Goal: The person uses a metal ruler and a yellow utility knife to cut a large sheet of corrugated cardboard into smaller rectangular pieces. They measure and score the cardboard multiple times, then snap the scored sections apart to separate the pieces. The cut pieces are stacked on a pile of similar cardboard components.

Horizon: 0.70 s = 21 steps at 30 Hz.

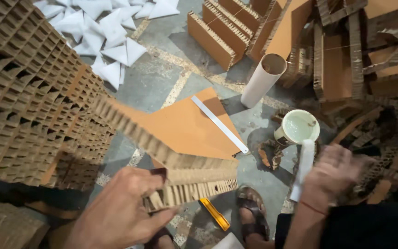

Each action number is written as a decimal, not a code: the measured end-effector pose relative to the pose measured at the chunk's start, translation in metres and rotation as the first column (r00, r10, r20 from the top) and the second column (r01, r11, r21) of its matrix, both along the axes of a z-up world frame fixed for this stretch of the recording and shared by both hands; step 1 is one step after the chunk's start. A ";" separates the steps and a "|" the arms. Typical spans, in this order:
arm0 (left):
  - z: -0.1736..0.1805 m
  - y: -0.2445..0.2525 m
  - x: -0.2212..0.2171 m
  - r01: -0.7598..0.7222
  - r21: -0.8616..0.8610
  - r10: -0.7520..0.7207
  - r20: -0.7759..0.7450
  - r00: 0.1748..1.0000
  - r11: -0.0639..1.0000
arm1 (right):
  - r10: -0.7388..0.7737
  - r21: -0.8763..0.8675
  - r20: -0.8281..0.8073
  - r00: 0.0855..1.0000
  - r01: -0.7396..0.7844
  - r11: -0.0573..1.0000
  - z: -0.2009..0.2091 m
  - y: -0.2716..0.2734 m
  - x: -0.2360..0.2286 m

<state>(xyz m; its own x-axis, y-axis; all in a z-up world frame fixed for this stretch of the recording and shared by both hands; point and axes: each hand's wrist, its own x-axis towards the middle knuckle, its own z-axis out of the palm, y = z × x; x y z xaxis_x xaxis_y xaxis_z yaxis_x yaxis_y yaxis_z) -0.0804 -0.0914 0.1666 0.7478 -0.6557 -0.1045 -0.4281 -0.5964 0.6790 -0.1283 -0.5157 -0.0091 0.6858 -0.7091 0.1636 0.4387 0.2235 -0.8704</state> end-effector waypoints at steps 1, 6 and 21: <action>0.003 -0.003 0.003 0.056 0.021 -0.055 -0.048 0.997 0.998 | 0.141 0.043 -0.032 0.990 -0.139 0.989 -0.013 0.009 0.007; 0.021 0.009 0.011 0.264 -0.202 -0.291 -0.117 0.950 0.943 | 0.707 0.730 -0.269 0.654 -0.341 0.593 -0.108 0.063 0.045; -0.091 0.037 0.151 -0.471 0.275 0.536 -0.258 0.804 0.838 | 0.456 0.476 -0.092 0.885 -0.364 0.801 -0.160 0.090 0.039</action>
<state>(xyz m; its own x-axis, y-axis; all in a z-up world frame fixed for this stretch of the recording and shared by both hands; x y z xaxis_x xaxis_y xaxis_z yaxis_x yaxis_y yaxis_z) 0.0704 -0.0540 0.0756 0.8717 -0.1385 -0.4701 0.1835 -0.7972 0.5752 -0.0888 -0.4255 -0.1693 0.9123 -0.3185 -0.2573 0.0539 0.7164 -0.6956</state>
